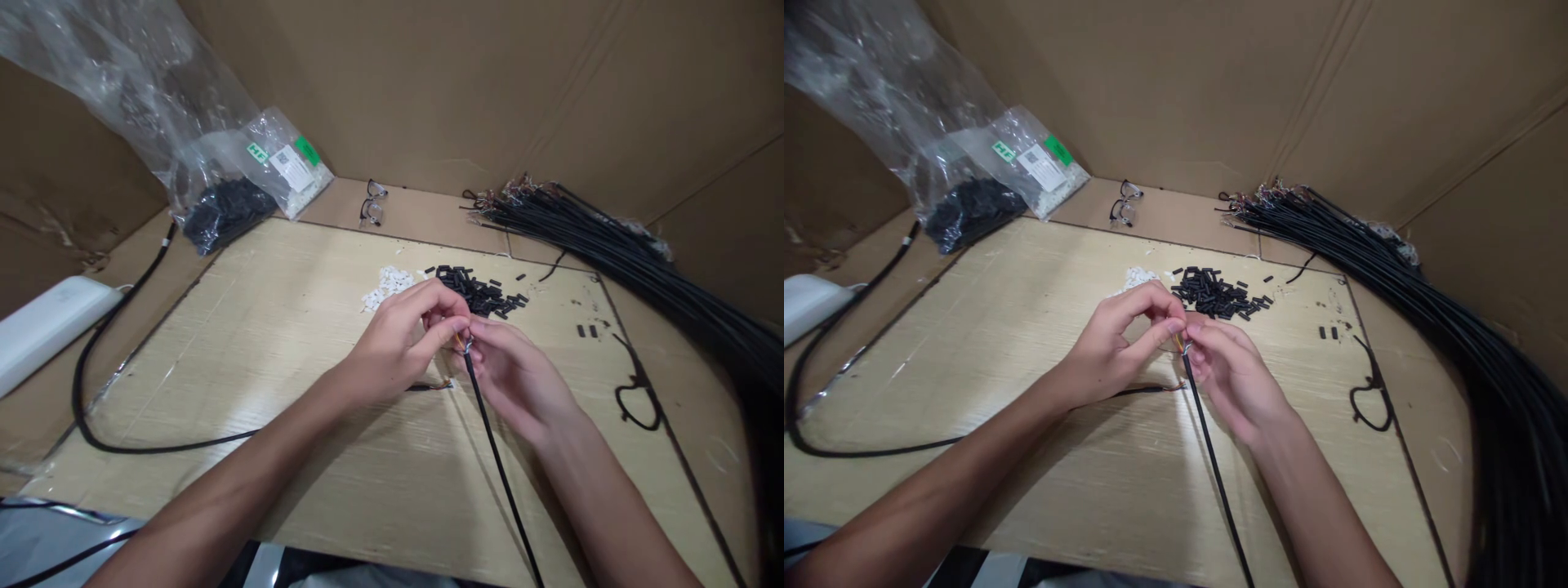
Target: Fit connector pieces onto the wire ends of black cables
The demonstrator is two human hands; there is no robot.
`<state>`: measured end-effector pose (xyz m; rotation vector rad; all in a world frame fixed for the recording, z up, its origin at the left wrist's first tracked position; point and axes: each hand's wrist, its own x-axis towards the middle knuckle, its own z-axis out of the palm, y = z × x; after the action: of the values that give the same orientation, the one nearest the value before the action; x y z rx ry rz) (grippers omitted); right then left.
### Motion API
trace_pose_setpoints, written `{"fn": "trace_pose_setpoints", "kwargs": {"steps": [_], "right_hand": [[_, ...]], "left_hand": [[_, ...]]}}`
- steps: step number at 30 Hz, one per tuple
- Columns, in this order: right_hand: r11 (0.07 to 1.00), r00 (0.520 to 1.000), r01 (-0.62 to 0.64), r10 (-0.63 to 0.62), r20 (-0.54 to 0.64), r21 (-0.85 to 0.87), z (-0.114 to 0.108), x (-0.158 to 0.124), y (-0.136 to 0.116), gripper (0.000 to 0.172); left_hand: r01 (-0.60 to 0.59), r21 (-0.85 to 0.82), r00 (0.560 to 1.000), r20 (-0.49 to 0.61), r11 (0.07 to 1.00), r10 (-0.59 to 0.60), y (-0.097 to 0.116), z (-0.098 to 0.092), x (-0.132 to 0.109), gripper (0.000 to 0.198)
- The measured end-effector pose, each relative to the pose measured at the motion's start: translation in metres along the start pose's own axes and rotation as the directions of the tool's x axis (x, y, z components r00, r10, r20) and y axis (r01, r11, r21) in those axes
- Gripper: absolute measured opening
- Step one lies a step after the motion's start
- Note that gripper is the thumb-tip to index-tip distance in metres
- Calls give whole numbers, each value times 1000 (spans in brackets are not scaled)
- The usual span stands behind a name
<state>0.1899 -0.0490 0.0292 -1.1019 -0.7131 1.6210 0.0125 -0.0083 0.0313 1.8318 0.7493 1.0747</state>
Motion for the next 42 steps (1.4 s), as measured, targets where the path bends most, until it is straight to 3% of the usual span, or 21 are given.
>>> {"fn": "trace_pose_setpoints", "kwargs": {"steps": [5,7,9,12,14,19,25,27,32,38,42], "right_hand": [[996,997,78,-78,-2,-39,1,0,6,30],[976,982,182,-186,-24,-116,0,0,7,29],[917,937,334,-348,-31,-218,-1,0,8,30],[766,827,520,-562,-1,-378,-2,0,10,30],[661,765,575,-643,30,-483,-1,-1,12,23],[403,636,605,-763,113,-687,3,-7,14,10],[0,435,619,-833,343,-785,2,-8,10,15],[-108,390,592,-829,401,-799,1,-8,10,17],[-192,362,569,-815,453,-800,0,-8,11,20],[-130,396,584,-816,421,-801,2,-8,14,20],[-135,380,570,-831,406,-810,3,-7,16,21]], "left_hand": [[115,-178,993,16,977,-114,-1,2,1,8],[176,-262,984,15,949,-178,-2,3,0,11],[229,-312,972,23,922,-234,-3,3,0,16],[279,-307,960,85,910,-266,-3,2,0,19],[273,-290,962,111,917,-251,-4,1,0,25],[281,-315,960,88,906,-267,-3,2,0,25],[327,-412,945,121,851,-304,-3,0,1,30],[345,-413,938,130,842,-321,-4,0,2,31],[370,-382,929,136,847,-344,-6,1,2,29],[313,-392,950,121,865,-288,-10,4,-1,10],[242,-287,970,79,927,-229,-6,1,-1,9]]}}
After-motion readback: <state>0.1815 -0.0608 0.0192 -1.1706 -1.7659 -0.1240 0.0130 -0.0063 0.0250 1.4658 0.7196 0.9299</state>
